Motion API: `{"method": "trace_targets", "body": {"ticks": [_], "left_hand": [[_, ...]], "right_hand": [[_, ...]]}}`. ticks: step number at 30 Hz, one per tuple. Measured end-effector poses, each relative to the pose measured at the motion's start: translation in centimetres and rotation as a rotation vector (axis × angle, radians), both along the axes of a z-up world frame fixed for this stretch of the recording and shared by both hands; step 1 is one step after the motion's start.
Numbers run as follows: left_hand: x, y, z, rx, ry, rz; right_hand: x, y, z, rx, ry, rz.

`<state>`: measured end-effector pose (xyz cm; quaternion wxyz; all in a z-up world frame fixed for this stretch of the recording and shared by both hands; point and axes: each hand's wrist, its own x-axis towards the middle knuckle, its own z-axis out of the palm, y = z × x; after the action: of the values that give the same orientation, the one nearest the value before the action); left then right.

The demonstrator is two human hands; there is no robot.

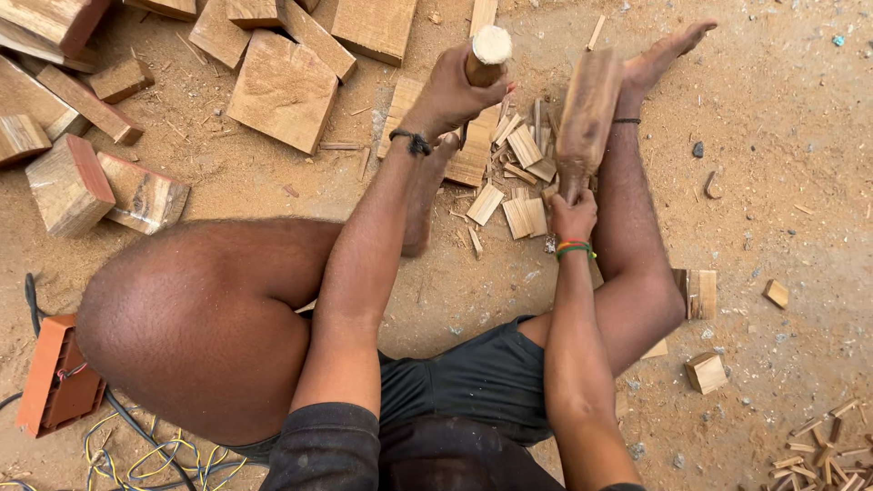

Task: The person sits on the ground and uses a large wooden mallet to strike a cylindrical wooden piece held between their feet. They repeatedly split the wood into smaller pieces, occasionally adjusting the wood or clearing debris with their hands.

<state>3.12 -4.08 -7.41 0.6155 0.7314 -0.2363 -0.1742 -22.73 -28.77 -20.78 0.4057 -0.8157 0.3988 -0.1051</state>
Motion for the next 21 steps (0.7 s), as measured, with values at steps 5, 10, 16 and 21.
{"method": "trace_targets", "body": {"ticks": [5,10,16,21], "left_hand": [[-2.4,-1.3,0.4,0.000,-0.096,-0.045],[-3.1,-0.6,1.2,0.078,-0.088,-0.085],[-3.3,-0.3,1.3,-0.017,-0.078,-0.020],[-3.5,0.5,1.8,0.077,0.043,-0.090]], "right_hand": [[0.7,1.8,13.5,0.268,-0.273,0.042],[0.2,1.9,27.6,0.080,-0.446,0.175],[-0.7,2.2,33.3,-0.283,-0.408,0.337],[-1.4,4.5,32.3,-0.687,-0.064,0.563]]}}
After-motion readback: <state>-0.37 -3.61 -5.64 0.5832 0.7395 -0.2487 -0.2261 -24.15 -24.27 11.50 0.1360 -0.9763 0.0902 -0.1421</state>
